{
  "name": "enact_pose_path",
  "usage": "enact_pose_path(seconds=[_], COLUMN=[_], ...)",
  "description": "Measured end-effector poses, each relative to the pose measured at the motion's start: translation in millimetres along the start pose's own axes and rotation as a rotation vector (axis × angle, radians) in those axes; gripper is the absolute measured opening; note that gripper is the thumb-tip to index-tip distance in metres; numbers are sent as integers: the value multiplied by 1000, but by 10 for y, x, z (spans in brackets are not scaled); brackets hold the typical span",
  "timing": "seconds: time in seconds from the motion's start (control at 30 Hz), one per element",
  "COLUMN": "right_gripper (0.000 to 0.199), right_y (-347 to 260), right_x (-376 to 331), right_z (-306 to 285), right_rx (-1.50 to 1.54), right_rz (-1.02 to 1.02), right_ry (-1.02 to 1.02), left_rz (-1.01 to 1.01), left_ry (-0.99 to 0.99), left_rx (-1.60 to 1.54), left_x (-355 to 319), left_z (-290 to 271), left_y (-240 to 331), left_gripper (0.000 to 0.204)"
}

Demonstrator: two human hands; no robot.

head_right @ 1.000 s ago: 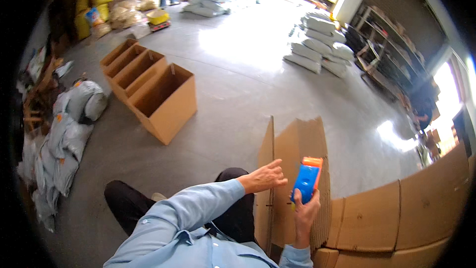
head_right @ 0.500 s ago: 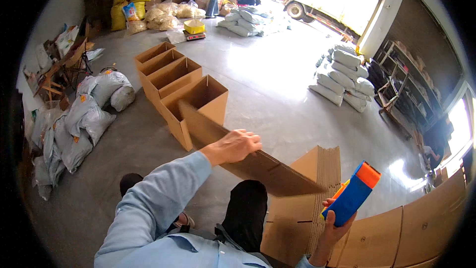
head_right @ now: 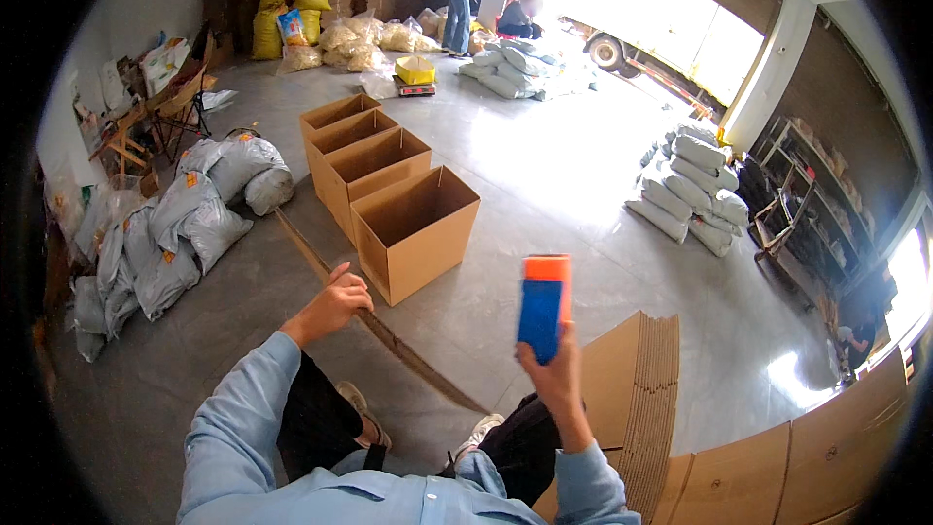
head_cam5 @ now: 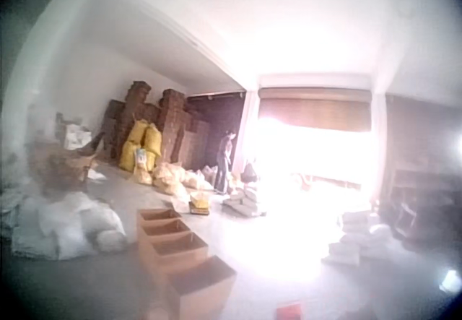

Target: The person assembles flat cardboard sheets into boxes using a tape dispenser. They fold the sheets, apply tape to the seams, and place the finished boxes on the floor.

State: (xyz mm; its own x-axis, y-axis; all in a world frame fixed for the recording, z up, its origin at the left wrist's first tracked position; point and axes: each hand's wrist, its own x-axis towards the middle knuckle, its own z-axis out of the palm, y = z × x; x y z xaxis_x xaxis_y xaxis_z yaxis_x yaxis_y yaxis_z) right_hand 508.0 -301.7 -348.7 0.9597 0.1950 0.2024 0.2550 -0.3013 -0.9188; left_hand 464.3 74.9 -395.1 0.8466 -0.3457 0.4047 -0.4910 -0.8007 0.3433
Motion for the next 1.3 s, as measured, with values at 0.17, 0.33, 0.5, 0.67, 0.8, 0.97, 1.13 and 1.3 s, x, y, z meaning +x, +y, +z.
enact_pose_path(seconds=[0.17, 0.33, 0.5, 0.67, 0.8, 0.97, 1.13, 1.3], right_gripper=[80, 89, 98, 96, 91, 84, 82, 72], right_y=[731, 571, 508, 622, 940, 943, 926, 756], right_x=[-22, -374, -477, -381, -306, -238, -195, -236], right_z=[767, 1227, 1375, 1309, 1290, 1270, 1237, 1206], right_rx=[-222, -326, -334, -326, -206, -150, -226, -376], right_rz=[-84, 123, 110, 132, 232, 401, 350, 140], right_ry=[-310, -586, -726, -648, -618, -653, -632, -461], left_rz=[-95, -389, -888, -1000, -896, -964, -952, -969], left_ry=[-97, 50, 800, 1042, 1160, 1108, 1101, 1098], left_rx=[-88, -122, 80, -439, -490, -456, -483, -550], left_x=[-351, -748, -910, -685, -557, -627, -653, -670], left_z=[458, 554, 1090, 1315, 1317, 1385, 1305, 1305], left_y=[-196, -246, -604, -561, -499, -545, -441, -419], left_gripper=[10, 24, 67, 72, 68, 64, 64, 62])
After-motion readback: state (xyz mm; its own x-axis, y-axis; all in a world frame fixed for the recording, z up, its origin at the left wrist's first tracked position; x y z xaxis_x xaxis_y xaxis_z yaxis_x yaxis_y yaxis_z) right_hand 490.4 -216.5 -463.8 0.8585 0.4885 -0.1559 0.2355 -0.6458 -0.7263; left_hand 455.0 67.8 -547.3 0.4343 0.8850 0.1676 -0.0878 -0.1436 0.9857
